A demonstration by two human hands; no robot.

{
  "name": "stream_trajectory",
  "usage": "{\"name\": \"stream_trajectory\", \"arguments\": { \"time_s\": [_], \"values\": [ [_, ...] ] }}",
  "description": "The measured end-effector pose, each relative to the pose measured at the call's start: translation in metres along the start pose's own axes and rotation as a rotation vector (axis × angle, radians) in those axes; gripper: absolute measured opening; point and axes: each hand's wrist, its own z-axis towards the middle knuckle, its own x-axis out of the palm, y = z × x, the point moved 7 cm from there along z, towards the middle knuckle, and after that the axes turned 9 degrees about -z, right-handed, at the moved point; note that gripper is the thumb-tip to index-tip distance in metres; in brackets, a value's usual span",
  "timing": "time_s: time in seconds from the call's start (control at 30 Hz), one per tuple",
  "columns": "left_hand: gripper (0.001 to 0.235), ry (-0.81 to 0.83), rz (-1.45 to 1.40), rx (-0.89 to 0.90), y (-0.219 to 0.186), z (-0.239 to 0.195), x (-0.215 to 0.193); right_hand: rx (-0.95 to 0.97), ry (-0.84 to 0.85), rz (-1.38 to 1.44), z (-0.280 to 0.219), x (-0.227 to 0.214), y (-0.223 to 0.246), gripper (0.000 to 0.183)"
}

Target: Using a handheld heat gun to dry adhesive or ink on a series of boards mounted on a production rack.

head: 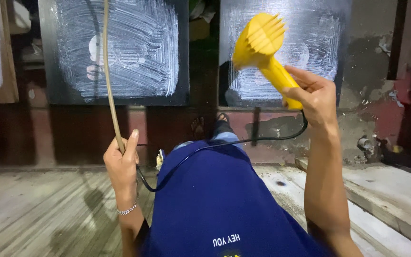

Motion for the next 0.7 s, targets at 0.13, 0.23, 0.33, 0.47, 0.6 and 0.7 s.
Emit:
{"name": "stream_trajectory", "arguments": {
  "time_s": [0.13, 0.23, 0.33, 0.47, 0.6, 0.7],
  "values": [
    [0.052, 0.01, -0.001, 0.006, -0.002, -0.001, 0.001, -0.017, -0.017, 0.004, -0.001, 0.001, -0.007, 0.052],
    [0.053, 0.016, 0.002, 0.011, -0.003, -0.002, 0.003, -0.052, -0.032, -0.05, -0.005, -0.008, 0.003, 0.051],
    [0.053, 0.019, -0.003, 0.011, 0.0, -0.004, 0.002, -0.023, -0.019, -0.077, -0.016, -0.012, 0.006, 0.053],
    [0.052, 0.009, -0.022, 0.025, 0.008, -0.001, 0.002, -0.014, 0.01, -0.044, -0.011, -0.005, -0.006, 0.055],
    [0.053, 0.004, -0.01, 0.002, -0.001, -0.007, 0.003, -0.066, 0.011, 0.022, 0.009, 0.01, 0.0, 0.053],
    [0.052, 0.006, -0.019, 0.01, -0.001, -0.006, 0.003, -0.079, 0.025, 0.096, 0.013, 0.009, 0.001, 0.052]
  ]
}}
